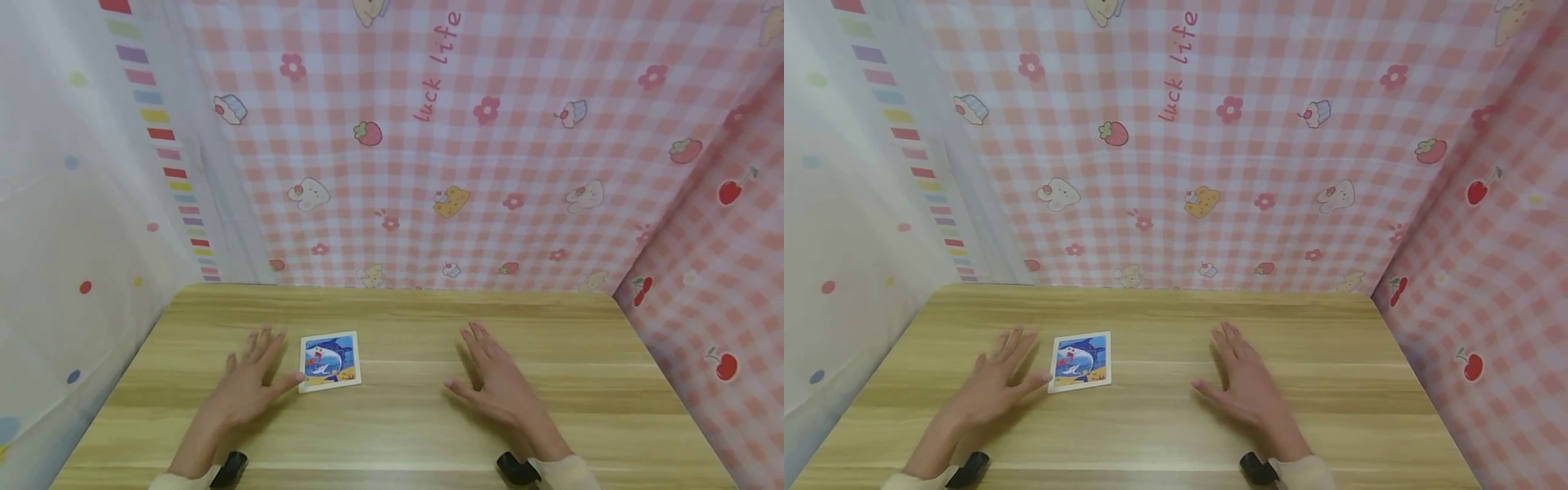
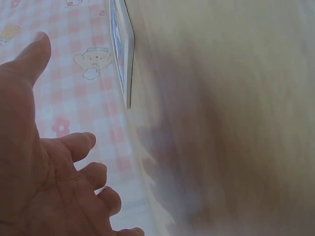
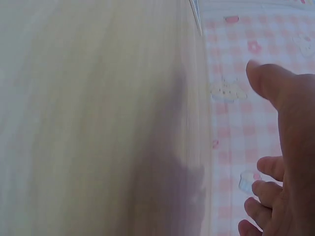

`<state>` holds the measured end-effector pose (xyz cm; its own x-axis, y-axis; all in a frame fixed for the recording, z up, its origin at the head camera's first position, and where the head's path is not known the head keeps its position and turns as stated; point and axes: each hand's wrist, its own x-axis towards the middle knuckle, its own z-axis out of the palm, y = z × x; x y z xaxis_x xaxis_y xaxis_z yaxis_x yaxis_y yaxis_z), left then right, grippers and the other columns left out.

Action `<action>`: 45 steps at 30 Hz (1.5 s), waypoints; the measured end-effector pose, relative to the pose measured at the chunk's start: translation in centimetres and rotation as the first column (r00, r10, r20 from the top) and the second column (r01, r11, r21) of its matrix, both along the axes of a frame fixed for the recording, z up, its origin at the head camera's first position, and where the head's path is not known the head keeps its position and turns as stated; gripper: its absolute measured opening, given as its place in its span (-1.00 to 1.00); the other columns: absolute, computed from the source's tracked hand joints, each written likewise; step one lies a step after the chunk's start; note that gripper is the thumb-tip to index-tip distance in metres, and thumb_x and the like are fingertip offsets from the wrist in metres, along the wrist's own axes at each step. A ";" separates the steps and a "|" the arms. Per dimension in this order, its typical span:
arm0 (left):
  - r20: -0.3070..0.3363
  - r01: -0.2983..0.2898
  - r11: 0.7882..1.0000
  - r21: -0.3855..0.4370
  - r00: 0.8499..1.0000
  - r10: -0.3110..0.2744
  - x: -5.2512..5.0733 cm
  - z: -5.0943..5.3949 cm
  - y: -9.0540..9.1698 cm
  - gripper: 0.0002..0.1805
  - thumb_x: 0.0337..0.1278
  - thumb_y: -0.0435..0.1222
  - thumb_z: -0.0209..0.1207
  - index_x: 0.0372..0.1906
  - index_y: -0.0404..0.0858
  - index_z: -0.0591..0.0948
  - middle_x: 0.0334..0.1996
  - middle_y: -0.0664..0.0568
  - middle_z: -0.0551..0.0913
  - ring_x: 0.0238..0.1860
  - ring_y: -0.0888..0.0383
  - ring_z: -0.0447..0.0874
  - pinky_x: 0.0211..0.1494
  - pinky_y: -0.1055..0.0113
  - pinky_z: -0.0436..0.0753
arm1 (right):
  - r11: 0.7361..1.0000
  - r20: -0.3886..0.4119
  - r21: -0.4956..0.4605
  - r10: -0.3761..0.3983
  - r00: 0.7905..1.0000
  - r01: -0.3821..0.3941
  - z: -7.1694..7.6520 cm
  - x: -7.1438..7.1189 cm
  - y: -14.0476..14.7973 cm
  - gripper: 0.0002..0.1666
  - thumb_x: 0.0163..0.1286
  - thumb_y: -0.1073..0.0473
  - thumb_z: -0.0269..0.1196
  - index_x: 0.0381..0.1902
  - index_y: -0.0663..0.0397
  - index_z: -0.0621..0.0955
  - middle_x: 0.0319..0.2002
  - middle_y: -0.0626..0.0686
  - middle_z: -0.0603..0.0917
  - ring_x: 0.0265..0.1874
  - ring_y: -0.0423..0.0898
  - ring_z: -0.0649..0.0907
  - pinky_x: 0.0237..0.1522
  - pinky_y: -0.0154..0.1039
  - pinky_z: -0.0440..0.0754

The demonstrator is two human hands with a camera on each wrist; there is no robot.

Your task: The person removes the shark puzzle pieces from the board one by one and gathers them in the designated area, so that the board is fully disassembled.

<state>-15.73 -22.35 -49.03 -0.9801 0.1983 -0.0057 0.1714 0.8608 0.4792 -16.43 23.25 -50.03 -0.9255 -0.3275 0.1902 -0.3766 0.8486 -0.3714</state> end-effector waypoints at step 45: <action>0.092 0.101 0.993 0.067 0.990 -0.107 -1.0 0.2 3.0 0.05 0.29 0.15 0.26 0.58 -0.46 0.13 0.63 -0.36 -0.04 0.64 -0.39 -0.22 0.55 -0.51 -0.17 | 0.965 0.080 -0.040 0.263 0.962 -0.260 -1.0 -0.8 -14.6 -0.16 0.48 -0.25 0.18 0.55 0.05 0.34 0.60 0.05 0.27 0.59 0.04 0.28 0.58 0.03 0.28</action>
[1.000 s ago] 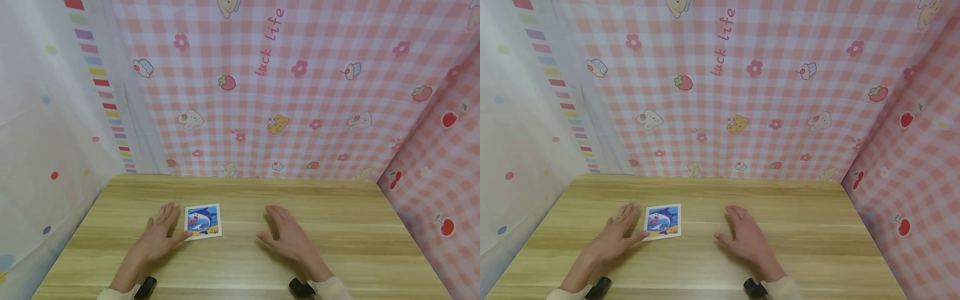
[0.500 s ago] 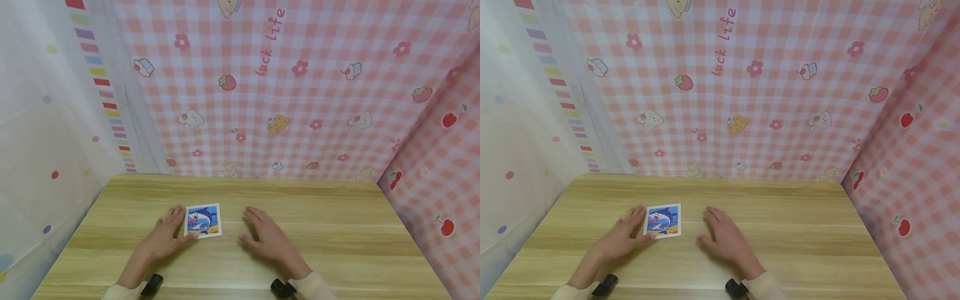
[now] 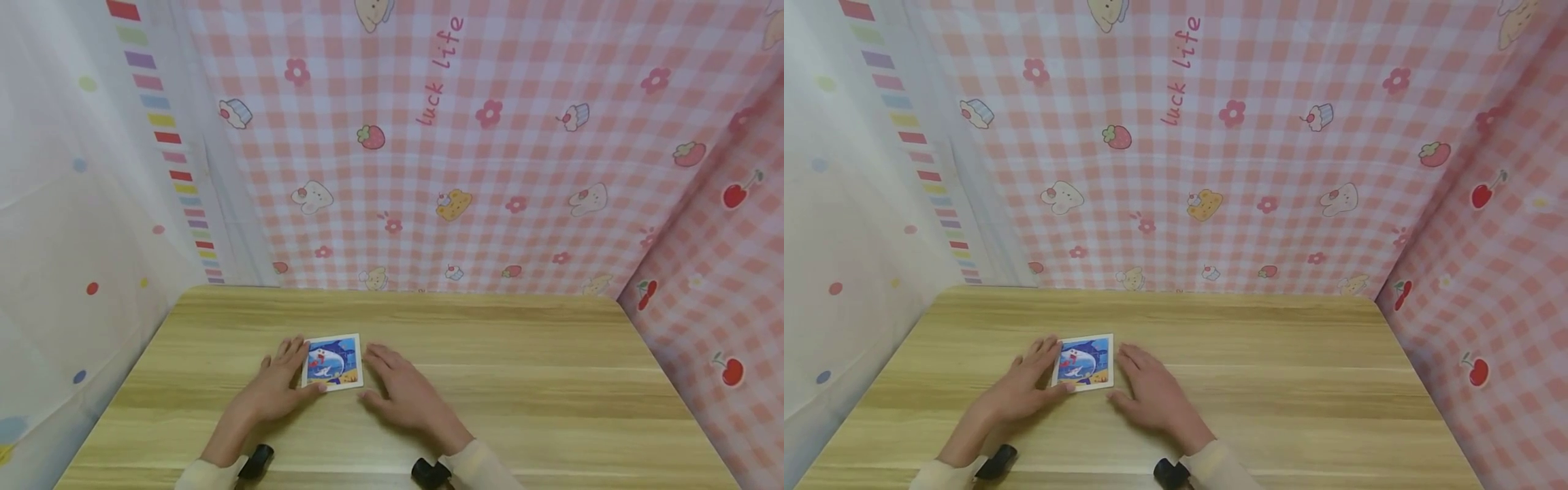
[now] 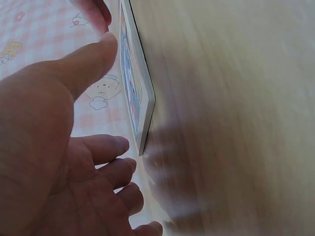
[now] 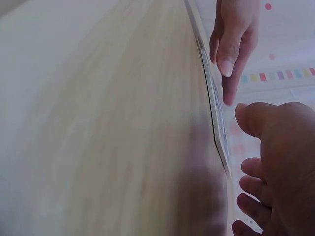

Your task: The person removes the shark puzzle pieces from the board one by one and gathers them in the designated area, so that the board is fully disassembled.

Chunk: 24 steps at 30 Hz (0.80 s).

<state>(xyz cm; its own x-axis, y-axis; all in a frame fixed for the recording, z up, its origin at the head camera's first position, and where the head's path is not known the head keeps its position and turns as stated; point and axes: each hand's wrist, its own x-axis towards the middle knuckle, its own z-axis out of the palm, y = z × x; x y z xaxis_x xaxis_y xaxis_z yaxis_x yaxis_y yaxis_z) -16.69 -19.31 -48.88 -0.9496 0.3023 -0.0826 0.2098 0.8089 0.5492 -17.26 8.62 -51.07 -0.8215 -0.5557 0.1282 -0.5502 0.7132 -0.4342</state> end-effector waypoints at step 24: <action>0.014 -0.003 0.995 -0.103 1.000 0.004 0.0 -0.1 0.8 0.01 0.28 0.08 0.29 0.56 -0.46 0.17 0.62 -0.34 0.03 0.63 -0.34 -0.05 0.56 -0.46 0.00 | 0.999 -0.032 0.041 -0.012 0.999 0.013 -0.6 -0.3 -2.6 -0.40 0.58 0.00 0.16 0.45 0.12 0.46 0.57 0.05 0.34 0.56 0.03 0.35 0.56 -0.06 0.34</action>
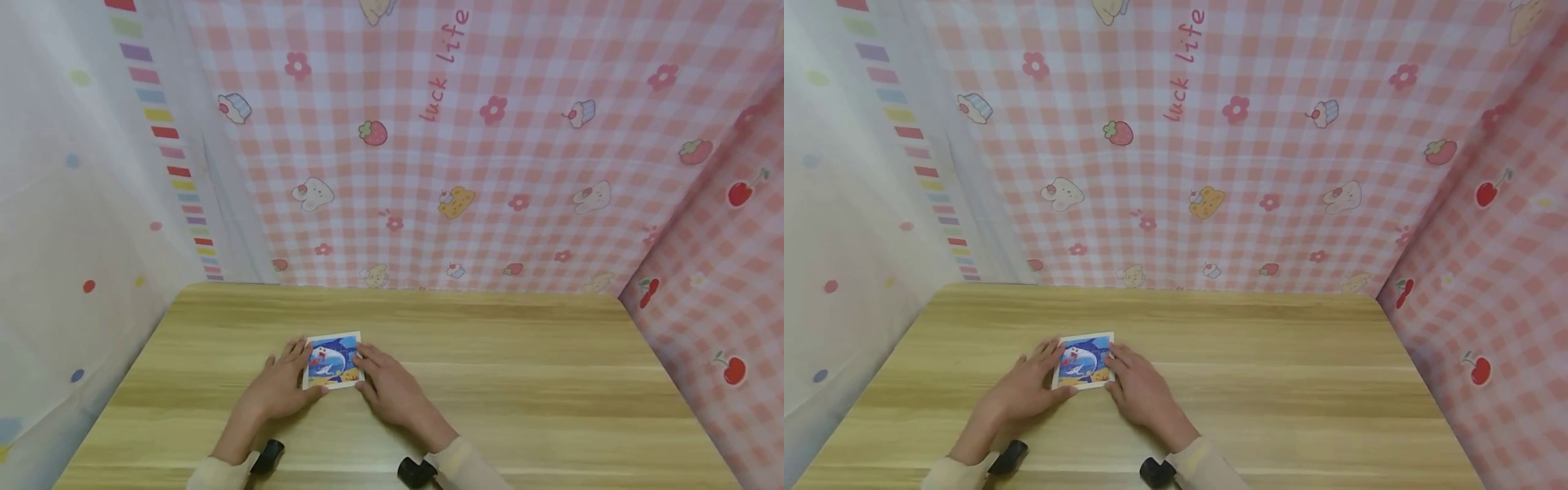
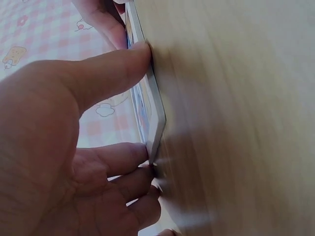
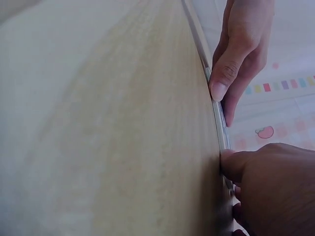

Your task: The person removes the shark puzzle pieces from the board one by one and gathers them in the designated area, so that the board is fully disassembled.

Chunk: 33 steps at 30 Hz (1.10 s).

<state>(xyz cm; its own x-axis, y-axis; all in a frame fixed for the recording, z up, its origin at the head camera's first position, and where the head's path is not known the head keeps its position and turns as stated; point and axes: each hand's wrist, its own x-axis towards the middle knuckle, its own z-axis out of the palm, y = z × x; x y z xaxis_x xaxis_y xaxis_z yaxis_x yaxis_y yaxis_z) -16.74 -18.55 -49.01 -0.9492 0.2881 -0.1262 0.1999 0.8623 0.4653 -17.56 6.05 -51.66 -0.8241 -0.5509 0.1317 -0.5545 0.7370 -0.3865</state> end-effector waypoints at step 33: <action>-0.022 -0.018 1.000 -0.013 1.000 0.018 0.2 -0.2 1.1 0.01 0.20 0.09 0.33 0.53 -0.46 0.25 0.60 -0.32 0.14 0.62 -0.30 0.06 0.57 -0.24 0.28 | 1.000 0.084 -0.027 0.011 0.996 -0.009 0.4 0.3 1.1 -0.42 0.59 0.10 0.15 0.47 0.17 0.44 0.59 0.08 0.29 0.58 0.03 0.30 0.54 -0.03 0.37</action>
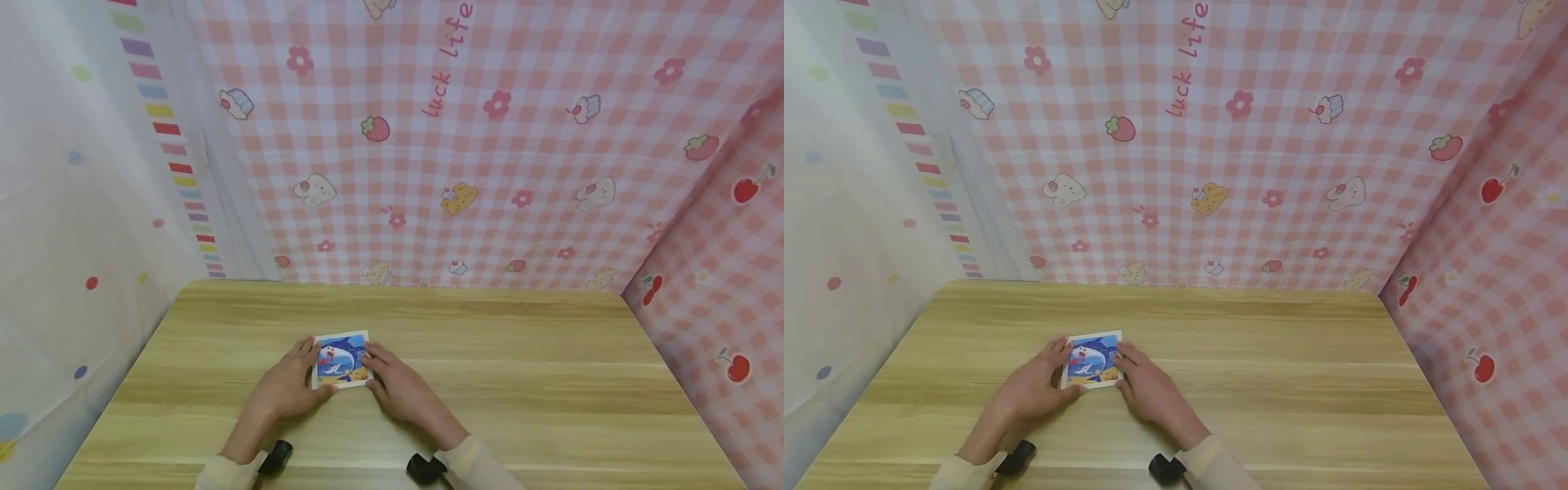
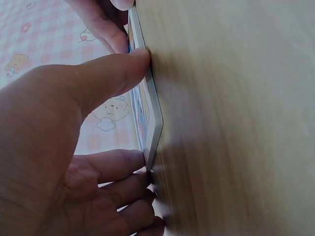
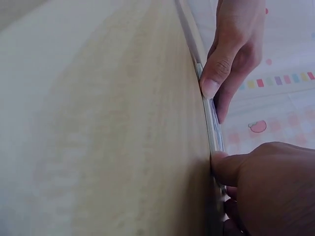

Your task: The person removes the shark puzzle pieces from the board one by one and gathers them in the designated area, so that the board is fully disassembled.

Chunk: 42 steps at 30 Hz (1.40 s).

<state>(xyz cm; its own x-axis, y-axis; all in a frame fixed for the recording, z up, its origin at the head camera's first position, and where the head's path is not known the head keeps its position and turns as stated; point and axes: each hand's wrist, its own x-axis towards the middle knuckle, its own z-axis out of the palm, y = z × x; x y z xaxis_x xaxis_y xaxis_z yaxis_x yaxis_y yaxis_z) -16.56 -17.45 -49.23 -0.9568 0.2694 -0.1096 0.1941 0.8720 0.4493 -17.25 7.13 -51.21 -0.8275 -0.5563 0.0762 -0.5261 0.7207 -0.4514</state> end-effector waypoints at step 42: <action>-0.021 0.061 0.998 -0.009 0.998 -0.061 0.7 -0.3 6.7 0.03 0.13 0.16 0.36 0.52 -0.42 0.31 0.59 -0.26 0.21 0.62 -0.20 0.13 0.58 -0.16 0.32 | 0.994 0.021 0.008 -0.106 0.994 0.106 -0.1 3.1 6.4 -0.42 0.59 0.10 0.15 0.48 0.13 0.44 0.60 0.03 0.28 0.59 0.06 0.28 0.53 0.09 0.35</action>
<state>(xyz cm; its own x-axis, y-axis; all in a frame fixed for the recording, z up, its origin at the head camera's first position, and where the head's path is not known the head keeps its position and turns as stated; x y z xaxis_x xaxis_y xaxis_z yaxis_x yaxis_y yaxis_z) -15.82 -10.73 -49.51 -0.9407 0.3268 -0.0915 0.2569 0.8618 0.4374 -14.20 13.53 -51.31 -0.8831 -0.4660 0.0545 -0.4370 0.7747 -0.4570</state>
